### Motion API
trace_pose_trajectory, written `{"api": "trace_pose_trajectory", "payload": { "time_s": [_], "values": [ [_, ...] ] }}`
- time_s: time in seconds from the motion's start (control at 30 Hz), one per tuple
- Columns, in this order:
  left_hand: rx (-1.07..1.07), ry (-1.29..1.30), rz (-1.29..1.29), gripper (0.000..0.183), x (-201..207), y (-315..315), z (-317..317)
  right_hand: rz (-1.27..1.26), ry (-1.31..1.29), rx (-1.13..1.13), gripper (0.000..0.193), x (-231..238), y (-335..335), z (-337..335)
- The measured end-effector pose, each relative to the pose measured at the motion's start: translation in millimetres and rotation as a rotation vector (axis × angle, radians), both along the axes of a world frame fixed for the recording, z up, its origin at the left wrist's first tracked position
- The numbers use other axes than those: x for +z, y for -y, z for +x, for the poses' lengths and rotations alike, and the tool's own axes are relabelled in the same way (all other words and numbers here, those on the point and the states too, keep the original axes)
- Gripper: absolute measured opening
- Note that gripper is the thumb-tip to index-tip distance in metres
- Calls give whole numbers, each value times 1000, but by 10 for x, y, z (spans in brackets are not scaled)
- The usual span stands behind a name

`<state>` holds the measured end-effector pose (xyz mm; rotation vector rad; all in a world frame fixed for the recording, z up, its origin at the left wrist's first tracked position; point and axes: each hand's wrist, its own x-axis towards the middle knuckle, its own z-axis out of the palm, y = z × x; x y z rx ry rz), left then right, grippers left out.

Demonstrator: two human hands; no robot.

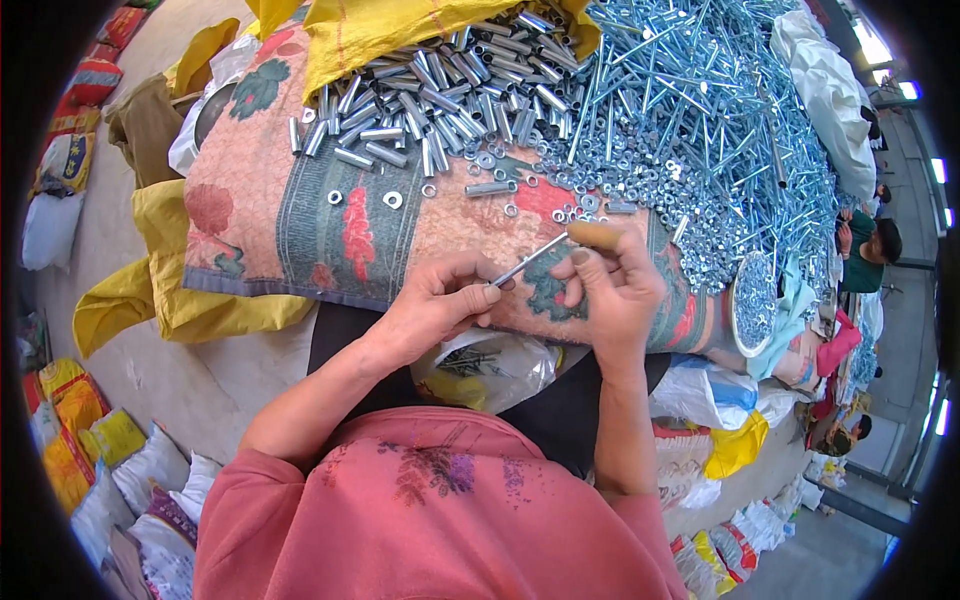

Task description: The person assembles hardware components by sliding washers, nuts, and metal sleeves onto bolts by hand.

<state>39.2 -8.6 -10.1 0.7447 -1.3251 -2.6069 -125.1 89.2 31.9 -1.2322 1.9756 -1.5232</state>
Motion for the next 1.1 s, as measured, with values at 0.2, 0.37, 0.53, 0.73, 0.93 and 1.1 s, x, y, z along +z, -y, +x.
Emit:
{"api": "trace_pose_trajectory", "payload": {
  "time_s": [0.2,0.37,0.53,0.73,0.93,1.1],
  "values": [
    [-25,-99,-474,17,4,5,-44,30,608,123,12,13,-70,-151],
    [-46,-155,-436,18,-79,8,-13,87,907,157,18,-63,-147,-58],
    [-26,-151,48,28,-22,-14,-66,161,406,234,20,-147,-262,-44],
    [-29,-127,-156,32,39,-29,-76,426,-926,-358,20,-183,-359,-998],
    [57,-54,-13,22,73,-20,-88,437,-1145,-326,9,-289,-372,-1336],
    [-24,52,-94,20,91,-45,-131,165,-139,-286,8,-69,-362,-1092]
  ]
}}
